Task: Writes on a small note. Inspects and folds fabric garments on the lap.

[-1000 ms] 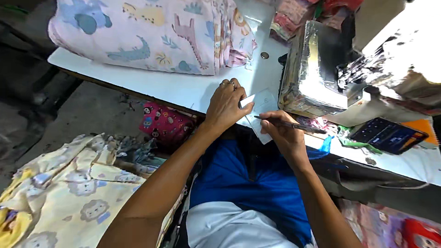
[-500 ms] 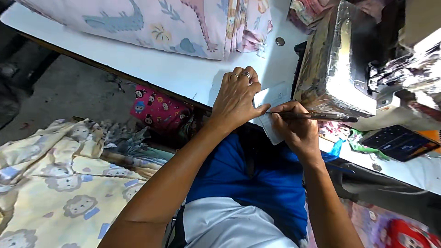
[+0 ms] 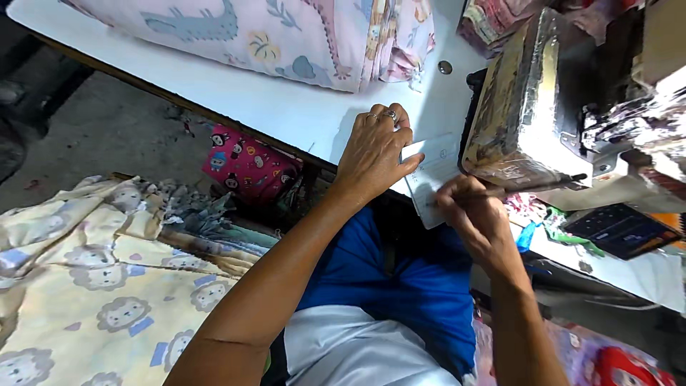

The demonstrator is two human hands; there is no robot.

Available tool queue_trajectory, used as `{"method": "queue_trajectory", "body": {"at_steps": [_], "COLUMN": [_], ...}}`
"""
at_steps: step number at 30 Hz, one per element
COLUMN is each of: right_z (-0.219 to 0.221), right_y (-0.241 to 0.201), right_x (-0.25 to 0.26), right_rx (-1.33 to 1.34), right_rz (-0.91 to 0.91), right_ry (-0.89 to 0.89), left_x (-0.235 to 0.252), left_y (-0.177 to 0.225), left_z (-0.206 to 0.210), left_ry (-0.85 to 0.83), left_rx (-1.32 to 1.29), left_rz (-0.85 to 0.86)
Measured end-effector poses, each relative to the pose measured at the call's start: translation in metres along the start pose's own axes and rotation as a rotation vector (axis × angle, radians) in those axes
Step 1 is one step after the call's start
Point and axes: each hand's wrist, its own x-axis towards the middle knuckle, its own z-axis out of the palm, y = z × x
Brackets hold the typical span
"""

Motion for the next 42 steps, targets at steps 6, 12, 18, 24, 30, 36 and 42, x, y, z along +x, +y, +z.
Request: {"method": "queue_trajectory", "body": {"at_steps": [6,12,18,24,30,36,42], "right_z": [-0.062,-0.091,-0.043,-0.047,-0.066,-0.09,-0.11], "right_y": [-0.012,-0.036,-0.02,-0.001,0.023,0.073,0.007], "right_x": [-0.106,-0.185,-0.227,-0.219,-0.23,-0.311,-0.211], "right_rx": [-0.653,-0.918,-1.07,-1.031,-0.741,-0.247,-0.126], "right_rz": [0.098,0.952,0.85,0.94,1.062,1.188,0.761], "right_ry": [-0.327,-0.734,-0.87,-1.016,-1.192,-1.062,-0.374], "left_x": [0.0,0.0,-0.001,-0.001,-0.001,-0.001,0.0], "left_y": [0.0,0.002,0.001,0.001,0.002,0.0,-0.002], "left_z": [0.0,-0.002,-0.001,-0.001,0.0,0.002,0.001], "left_ry": [0.009,-0.017,-0.006,0.002,-0.01,0.002,-0.01], "left_rx": [-0.007,0.006,-0.001,-0.012,-0.01,-0.026,-0.015], "left_rz": [0.015,0.008,0.004,-0.005,-0.007,0.01,0.006]}}
